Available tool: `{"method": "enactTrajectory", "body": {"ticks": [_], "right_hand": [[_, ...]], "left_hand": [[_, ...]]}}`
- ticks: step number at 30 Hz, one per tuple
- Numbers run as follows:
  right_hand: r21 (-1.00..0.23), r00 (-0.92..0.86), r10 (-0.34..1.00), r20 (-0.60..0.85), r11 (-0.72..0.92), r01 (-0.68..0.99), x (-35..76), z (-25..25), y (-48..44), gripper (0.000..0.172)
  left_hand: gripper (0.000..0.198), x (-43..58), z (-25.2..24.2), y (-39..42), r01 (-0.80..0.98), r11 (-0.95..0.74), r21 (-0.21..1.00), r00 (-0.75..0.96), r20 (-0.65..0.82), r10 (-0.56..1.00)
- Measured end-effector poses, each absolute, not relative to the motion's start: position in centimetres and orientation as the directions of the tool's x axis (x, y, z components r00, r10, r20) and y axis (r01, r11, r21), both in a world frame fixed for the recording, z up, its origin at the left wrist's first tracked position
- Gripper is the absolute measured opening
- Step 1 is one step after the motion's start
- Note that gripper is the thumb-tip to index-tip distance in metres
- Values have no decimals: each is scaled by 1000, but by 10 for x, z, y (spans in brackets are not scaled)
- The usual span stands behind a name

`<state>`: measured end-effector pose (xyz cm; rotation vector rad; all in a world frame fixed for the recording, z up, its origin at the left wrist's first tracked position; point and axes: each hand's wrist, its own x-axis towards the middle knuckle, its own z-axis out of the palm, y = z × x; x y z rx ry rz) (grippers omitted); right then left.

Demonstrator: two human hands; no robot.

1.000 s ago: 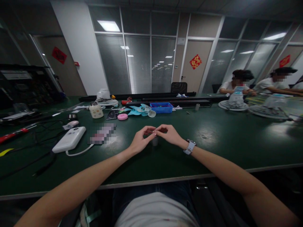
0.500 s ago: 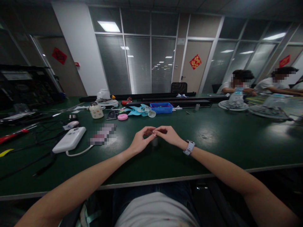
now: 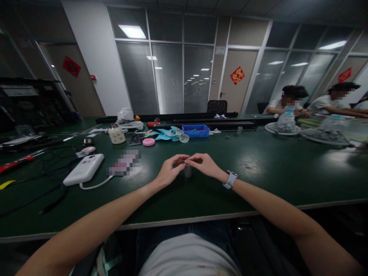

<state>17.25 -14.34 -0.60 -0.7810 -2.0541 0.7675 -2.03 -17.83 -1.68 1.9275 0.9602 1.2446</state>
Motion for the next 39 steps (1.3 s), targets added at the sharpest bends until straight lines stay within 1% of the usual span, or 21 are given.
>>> {"method": "enactTrajectory", "body": {"ticks": [6, 8, 13, 16, 18, 21, 25, 28, 32, 39], "right_hand": [[-878, -561, 759, 329, 464, 114, 180, -14, -139, 33], [-903, -560, 767, 312, 423, 77, 182, -16, -140, 37], [-939, -558, 784, 270, 344, 29, 179, -20, -143, 57], [-949, -561, 786, 259, 316, 5, 173, -21, -146, 59], [-949, -550, 793, 262, 316, 4, 169, -22, -147, 57], [-933, -521, 801, 296, 360, 22, 164, -25, -147, 55], [-920, -485, 811, 326, 390, 33, 160, -29, -146, 56], [-917, -494, 804, 330, 396, 32, 160, -28, -148, 54], [-909, -505, 796, 334, 413, 50, 162, -24, -151, 53], [-895, -502, 789, 354, 442, 63, 162, -24, -152, 52]], "left_hand": [[34, -19, -14, -177, 278, -516, 811, 278, 446, 851], [35, -19, -13, -176, 281, -511, 812, 277, 441, 854], [37, -21, -12, -168, 373, -447, 813, 278, 362, 890], [40, -22, -13, -164, 377, -416, 827, 282, 325, 903], [40, -22, -14, -163, 366, -418, 831, 263, 338, 903], [38, -20, -15, -164, 368, -430, 824, 228, 368, 901], [36, -18, -13, -165, 444, -456, 771, 167, 429, 888], [34, -21, -10, -165, 493, -512, 703, 222, 468, 855], [32, -26, -6, -166, 502, -563, 657, 323, 461, 826], [26, -21, -3, -167, 547, -596, 588, 312, 517, 797]]}}
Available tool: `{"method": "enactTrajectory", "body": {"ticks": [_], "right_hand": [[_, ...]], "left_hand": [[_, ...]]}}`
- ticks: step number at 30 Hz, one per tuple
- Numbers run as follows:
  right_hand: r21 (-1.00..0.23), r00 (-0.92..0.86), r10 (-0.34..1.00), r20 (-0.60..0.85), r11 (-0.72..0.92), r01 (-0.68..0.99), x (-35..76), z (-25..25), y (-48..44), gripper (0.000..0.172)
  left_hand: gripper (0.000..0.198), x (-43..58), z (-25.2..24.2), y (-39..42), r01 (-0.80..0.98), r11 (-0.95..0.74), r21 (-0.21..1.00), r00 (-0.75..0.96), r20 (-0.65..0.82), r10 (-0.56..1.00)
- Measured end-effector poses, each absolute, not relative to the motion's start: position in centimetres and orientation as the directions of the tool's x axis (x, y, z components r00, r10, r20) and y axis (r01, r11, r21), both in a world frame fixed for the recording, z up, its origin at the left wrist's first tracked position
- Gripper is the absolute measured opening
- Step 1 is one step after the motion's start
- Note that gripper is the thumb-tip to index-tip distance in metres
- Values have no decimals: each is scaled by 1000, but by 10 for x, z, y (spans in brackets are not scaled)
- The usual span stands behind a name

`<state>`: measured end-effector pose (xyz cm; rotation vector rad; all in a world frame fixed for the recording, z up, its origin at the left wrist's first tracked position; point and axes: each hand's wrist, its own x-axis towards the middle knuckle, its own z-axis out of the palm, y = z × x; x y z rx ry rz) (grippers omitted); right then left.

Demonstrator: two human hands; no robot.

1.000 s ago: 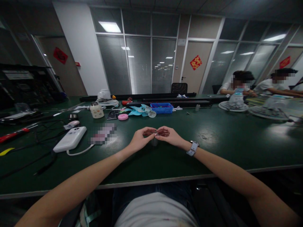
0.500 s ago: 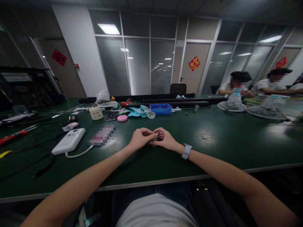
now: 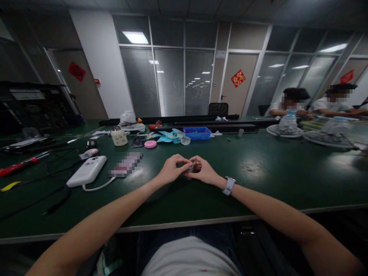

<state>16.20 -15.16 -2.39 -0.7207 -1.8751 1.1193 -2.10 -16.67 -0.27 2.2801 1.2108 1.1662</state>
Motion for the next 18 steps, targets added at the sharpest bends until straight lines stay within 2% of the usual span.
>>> {"method": "enactTrajectory", "body": {"ticks": [6, 10, 14, 18], "right_hand": [[-877, -497, 795, 349, 463, 125, 169, -21, -151, 55], [-876, -507, 796, 332, 459, 146, 179, -20, -147, 56], [-870, -526, 784, 330, 469, 153, 183, -21, -144, 55], [-870, -526, 789, 317, 463, 169, 183, -20, -146, 54]], "left_hand": [[27, -50, 17, -160, 552, -587, 593, 266, 542, 797], [26, -77, 16, -148, 502, -536, 679, 455, 319, 831], [24, -84, 0, -138, 522, -503, 689, 586, 138, 799], [28, -83, -6, -136, 546, -518, 659, 632, 82, 770]]}}
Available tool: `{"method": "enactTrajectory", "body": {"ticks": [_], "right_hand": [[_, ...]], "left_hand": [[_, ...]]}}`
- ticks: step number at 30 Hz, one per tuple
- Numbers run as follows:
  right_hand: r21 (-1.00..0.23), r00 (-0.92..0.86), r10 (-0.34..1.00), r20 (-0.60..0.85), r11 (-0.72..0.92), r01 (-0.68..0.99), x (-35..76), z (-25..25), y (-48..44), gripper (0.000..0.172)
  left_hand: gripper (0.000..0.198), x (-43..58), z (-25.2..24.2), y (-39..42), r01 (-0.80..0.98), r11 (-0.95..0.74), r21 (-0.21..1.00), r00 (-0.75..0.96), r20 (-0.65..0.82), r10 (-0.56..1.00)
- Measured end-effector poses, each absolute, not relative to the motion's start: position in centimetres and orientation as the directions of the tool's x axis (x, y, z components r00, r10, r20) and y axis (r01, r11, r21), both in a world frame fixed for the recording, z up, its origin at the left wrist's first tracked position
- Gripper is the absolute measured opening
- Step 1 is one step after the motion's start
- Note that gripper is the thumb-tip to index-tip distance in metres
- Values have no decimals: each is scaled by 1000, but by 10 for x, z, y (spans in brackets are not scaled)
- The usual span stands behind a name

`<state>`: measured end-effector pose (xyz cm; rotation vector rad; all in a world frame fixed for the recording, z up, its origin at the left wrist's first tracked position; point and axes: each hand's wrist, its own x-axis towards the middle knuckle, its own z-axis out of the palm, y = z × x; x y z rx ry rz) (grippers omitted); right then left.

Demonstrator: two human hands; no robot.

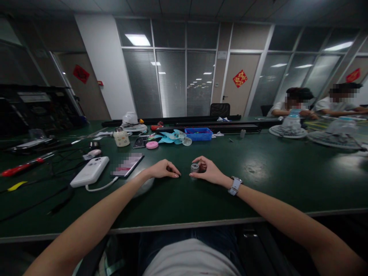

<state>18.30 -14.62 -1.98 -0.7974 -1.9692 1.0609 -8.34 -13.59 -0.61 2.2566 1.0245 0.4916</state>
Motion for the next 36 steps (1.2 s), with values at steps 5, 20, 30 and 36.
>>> {"method": "enactTrajectory", "body": {"ticks": [5, 20, 30, 36], "right_hand": [[-871, -517, 793, 322, 462, 167, 182, -21, -147, 55], [-864, -466, 804, 368, 481, 147, 173, -25, -148, 59], [-868, -490, 780, 389, 488, 90, 163, -24, -156, 61], [-865, -489, 785, 381, 489, 112, 164, -20, -158, 60]], "left_hand": [[55, -80, 0, -142, 536, -510, 673, 573, 153, 805], [31, -28, -4, -155, 149, -478, 865, 196, 448, 872], [29, -19, 0, -164, 216, -511, 832, 264, 455, 851], [26, -20, 5, -170, 275, -562, 780, 282, 494, 823]]}}
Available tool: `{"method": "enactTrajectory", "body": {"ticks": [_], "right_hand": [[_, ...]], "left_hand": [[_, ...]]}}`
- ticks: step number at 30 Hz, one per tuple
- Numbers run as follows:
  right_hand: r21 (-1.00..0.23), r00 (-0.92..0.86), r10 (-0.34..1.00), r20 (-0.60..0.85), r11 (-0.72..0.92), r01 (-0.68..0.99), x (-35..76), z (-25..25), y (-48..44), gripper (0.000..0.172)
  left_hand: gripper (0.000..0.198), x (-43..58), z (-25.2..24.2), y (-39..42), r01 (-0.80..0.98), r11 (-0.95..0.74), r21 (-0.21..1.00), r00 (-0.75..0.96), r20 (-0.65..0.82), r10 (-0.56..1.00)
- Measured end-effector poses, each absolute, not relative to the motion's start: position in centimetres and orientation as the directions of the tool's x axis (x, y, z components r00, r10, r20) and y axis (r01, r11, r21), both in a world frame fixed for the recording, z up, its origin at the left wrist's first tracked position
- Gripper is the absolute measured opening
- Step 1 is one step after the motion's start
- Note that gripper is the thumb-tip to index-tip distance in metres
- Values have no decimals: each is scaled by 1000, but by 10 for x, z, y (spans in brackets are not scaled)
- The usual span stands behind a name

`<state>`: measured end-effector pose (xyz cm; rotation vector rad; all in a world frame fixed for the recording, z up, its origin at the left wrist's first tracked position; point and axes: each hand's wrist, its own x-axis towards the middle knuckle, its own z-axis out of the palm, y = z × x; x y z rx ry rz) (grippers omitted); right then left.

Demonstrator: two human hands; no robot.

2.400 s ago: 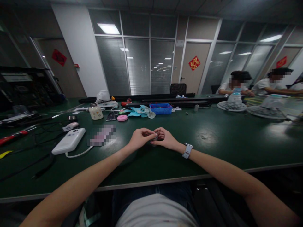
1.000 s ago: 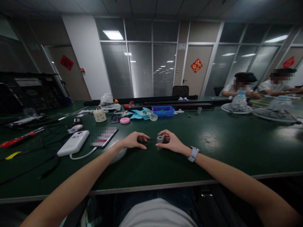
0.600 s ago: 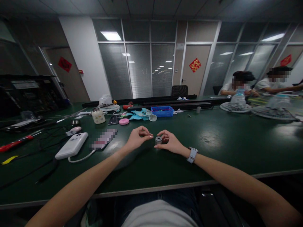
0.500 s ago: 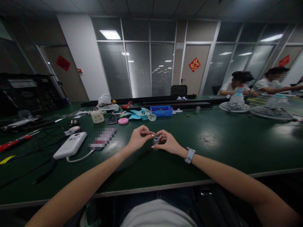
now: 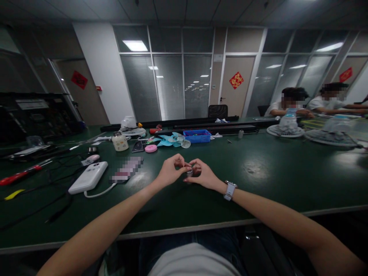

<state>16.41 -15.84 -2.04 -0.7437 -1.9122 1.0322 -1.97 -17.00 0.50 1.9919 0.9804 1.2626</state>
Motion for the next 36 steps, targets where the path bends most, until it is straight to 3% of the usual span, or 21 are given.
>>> {"method": "enactTrajectory", "body": {"ticks": [6, 14, 24, 32, 36], "right_hand": [[-874, -504, 782, 367, 475, 99, 164, -20, -159, 60], [-877, -504, 776, 380, 476, 71, 164, -23, -158, 60], [-883, -496, 790, 360, 461, 94, 163, -21, -159, 62], [-866, -499, 776, 385, 491, 95, 166, -22, -159, 63], [-865, -497, 774, 392, 494, 89, 165, -24, -157, 63]], "left_hand": [[25, -19, 4, -171, 329, -575, 749, 328, 481, 813], [27, -25, 10, -170, 258, -572, 779, 457, 423, 782], [40, -11, -5, -166, 333, -517, 789, 167, 490, 856], [40, -24, 1, -167, 207, -545, 813, 406, 435, 803], [42, -22, 1, -167, 235, -536, 811, 356, 441, 824]]}}
